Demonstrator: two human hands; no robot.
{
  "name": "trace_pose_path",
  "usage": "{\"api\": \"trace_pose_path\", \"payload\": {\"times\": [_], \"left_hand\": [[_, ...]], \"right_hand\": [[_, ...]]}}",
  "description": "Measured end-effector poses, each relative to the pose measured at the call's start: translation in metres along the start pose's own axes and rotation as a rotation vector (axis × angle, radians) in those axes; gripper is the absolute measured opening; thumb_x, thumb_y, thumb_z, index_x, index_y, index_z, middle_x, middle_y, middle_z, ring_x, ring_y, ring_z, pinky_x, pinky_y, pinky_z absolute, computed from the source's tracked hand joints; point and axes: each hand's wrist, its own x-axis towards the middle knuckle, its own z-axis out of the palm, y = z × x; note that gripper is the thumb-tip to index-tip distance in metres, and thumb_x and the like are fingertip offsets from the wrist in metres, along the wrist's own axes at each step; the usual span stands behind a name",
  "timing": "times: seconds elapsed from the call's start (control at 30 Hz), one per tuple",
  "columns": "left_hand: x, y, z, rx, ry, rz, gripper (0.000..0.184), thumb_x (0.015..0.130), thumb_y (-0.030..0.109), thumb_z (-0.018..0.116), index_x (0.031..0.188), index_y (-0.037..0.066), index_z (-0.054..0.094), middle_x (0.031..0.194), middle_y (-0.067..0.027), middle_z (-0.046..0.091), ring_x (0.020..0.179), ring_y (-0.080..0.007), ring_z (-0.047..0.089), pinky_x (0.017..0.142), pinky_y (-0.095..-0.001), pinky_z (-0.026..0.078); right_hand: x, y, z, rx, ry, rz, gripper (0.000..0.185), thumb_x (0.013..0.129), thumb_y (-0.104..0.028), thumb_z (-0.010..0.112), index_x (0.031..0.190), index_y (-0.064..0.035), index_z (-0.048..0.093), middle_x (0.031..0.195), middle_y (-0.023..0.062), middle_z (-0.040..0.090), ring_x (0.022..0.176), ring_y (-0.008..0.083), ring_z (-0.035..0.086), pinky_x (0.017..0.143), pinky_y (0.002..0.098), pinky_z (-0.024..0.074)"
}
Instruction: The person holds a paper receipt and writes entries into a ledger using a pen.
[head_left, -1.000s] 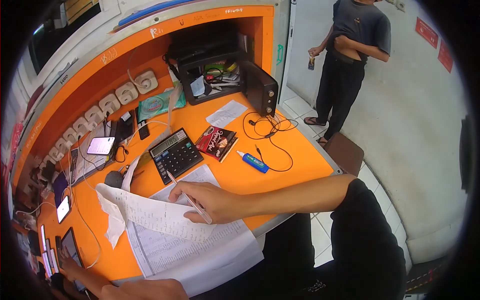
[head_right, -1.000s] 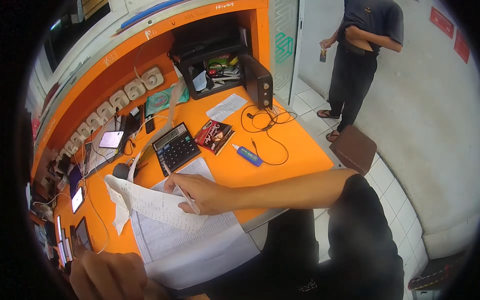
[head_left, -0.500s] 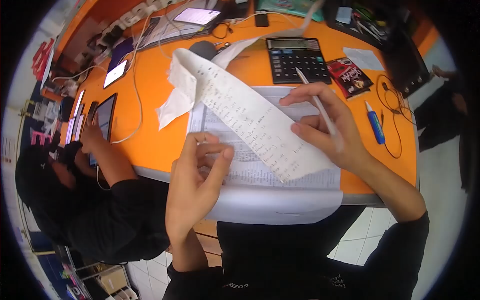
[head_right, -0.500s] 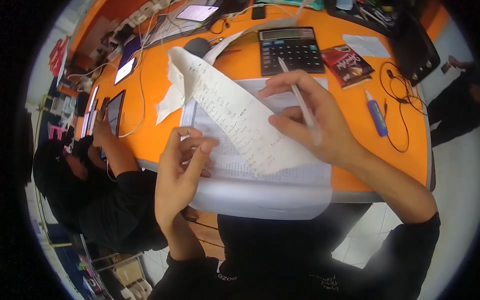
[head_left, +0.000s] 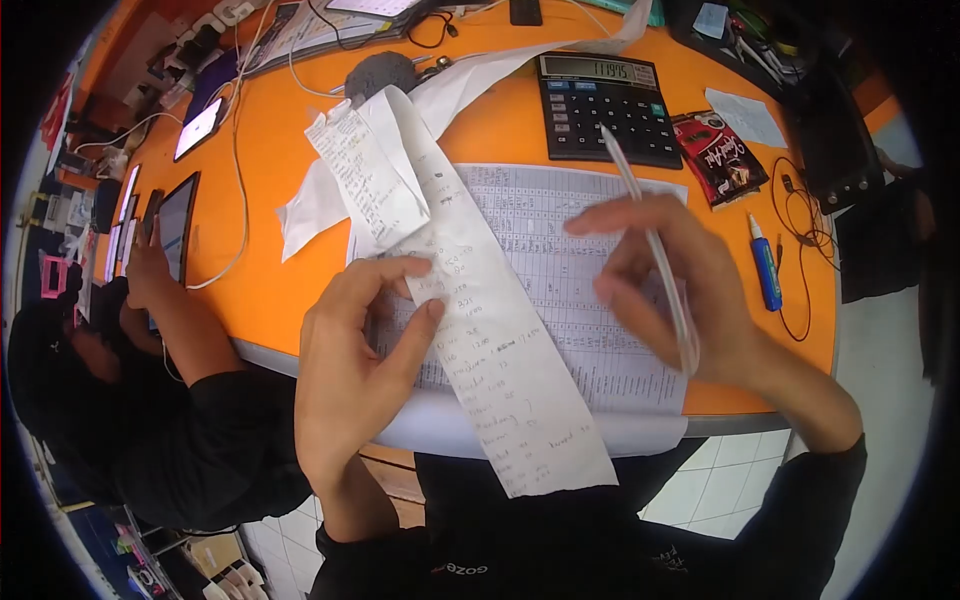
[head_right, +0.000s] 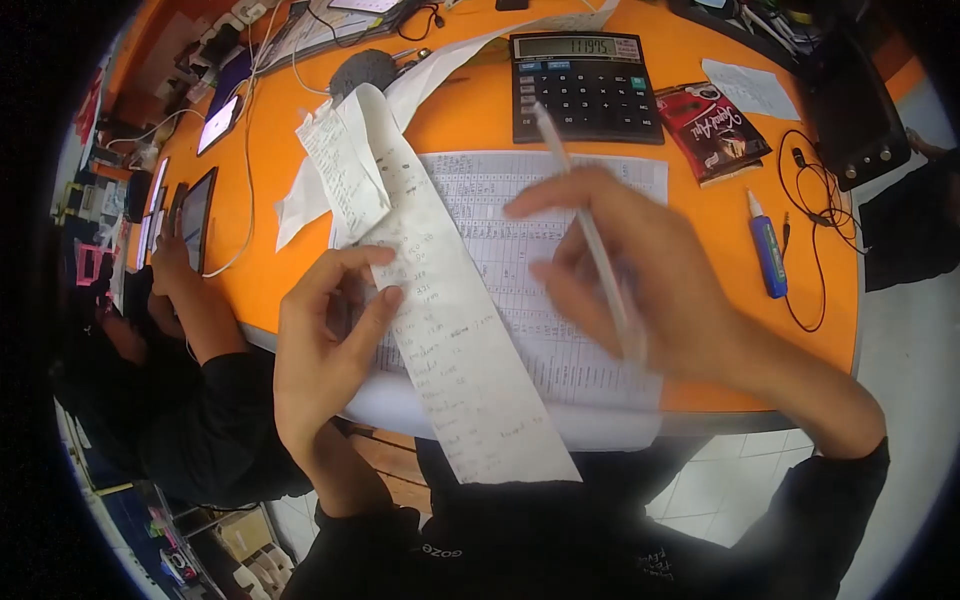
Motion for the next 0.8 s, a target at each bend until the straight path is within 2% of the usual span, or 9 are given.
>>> {"api": "trace_pose_path", "payload": {"times": [0.2,0.27,0.37,0.47,0.5,0.53,0.6,0.7,0.8], "left_hand": [[0.003,-0.004,0.002,0.114,0.029,0.049,0.026,0.087,0.008,0.091,0.109,0.005,0.078,0.084,-0.0066,0.065,0.072,-0.0171,0.057,0.064,-0.0321,0.045],[0.002,-0.003,-0.002,0.108,-0.035,0.003,0.026,0.09,0.007,0.091,0.111,0.004,0.076,0.081,0.0026,0.056,0.068,-0.0051,0.044,0.061,-0.024,0.033],[0.003,0.001,-0.005,0.109,-0.051,-0.036,0.026,0.089,0.006,0.091,0.11,0.005,0.077,0.078,0.0039,0.052,0.067,-0.0037,0.042,0.06,-0.0235,0.031],[0.004,-0.003,-0.004,0.089,-0.042,-0.01,0.026,0.088,0.005,0.091,0.109,0.006,0.076,0.078,0.0045,0.05,0.068,-0.0039,0.043,0.061,-0.0241,0.031],[0.004,-0.003,-0.003,0.087,-0.043,-0.009,0.026,0.088,0.005,0.091,0.109,0.006,0.076,0.078,0.0045,0.05,0.068,-0.0039,0.043,0.061,-0.0241,0.031],[0.003,-0.003,-0.003,0.087,-0.031,-0.019,0.028,0.085,0.005,0.092,0.108,0.006,0.077,0.077,0.0001,0.053,0.067,-0.0102,0.048,0.06,-0.0284,0.036],[0.004,-0.004,-0.002,0.059,-0.039,0.022,0.029,0.083,0.006,0.092,0.107,0.005,0.077,0.075,-0.0044,0.057,0.065,-0.0165,0.053,0.059,-0.0326,0.041],[0.001,-0.028,0.0,0.089,0.021,0.132,0.03,0.083,0.004,0.089,0.11,0.003,0.075,0.076,-0.0052,0.058,0.066,-0.0186,0.054,0.06,-0.033,0.043],[0.004,-0.044,0.0,0.044,-0.017,0.174,0.028,0.084,-0.003,0.083,0.11,0.0,0.072,0.08,0.0004,0.053,0.071,-0.0093,0.047,0.064,-0.0275,0.039]], "right_hand": [[0.043,0.023,-0.004,0.005,0.031,-0.005,0.037,0.101,0.003,0.071,0.137,-0.0048,0.061,0.133,0.0118,0.07,0.082,0.0122,0.068,0.075,0.025,0.056],[0.057,0.028,0.001,-0.013,0.043,-0.045,0.037,0.102,0.004,0.07,0.136,-0.0046,0.061,0.133,0.0116,0.07,0.083,0.0127,0.068,0.077,0.0256,0.056],[0.079,0.026,0.008,-0.064,0.086,-0.18,0.038,0.101,0.005,0.07,0.137,-0.0057,0.062,0.126,0.011,0.072,0.094,0.012,0.07,0.081,0.0279,0.0572],[0.105,0.017,0.01,-0.279,-0.002,-0.269,0.039,0.099,0.007,0.072,0.135,-0.0064,0.065,0.118,0.0111,0.074,0.104,0.017,0.073,0.087,0.0338,0.0595],[0.116,0.024,0.015,-0.36,-0.03,-0.431,0.035,0.098,0.004,0.072,0.131,-0.0064,0.066,0.116,0.0131,0.075,0.1,0.028,0.073,0.087,0.0406,0.0599],[0.125,0.026,0.022,-0.443,-0.055,-0.593,0.032,0.097,0.002,0.071,0.127,-0.0064,0.067,0.114,0.0151,0.076,0.096,0.039,0.074,0.088,0.0473,0.0604],[0.134,0.02,0.026,-0.455,-0.167,-0.575,0.038,0.093,-0.001,0.072,0.131,-0.007,0.072,0.119,0.0118,0.076,0.111,0.0316,0.075,0.096,0.0424,0.0604],[0.15,0.037,0.05,-0.609,-0.212,-0.685,0.027,0.099,-0.014,0.063,0.122,-0.0079,0.073,0.116,0.0117,0.075,0.112,0.0308,0.077,0.087,0.0444,0.0636],[0.156,0.04,0.059,-0.737,-0.231,-0.638,0.01,0.097,-0.02,0.065,0.1,-0.0114,0.068,0.092,0.0096,0.07,0.086,0.0331,0.077,0.066,0.0496,0.0599]]}}
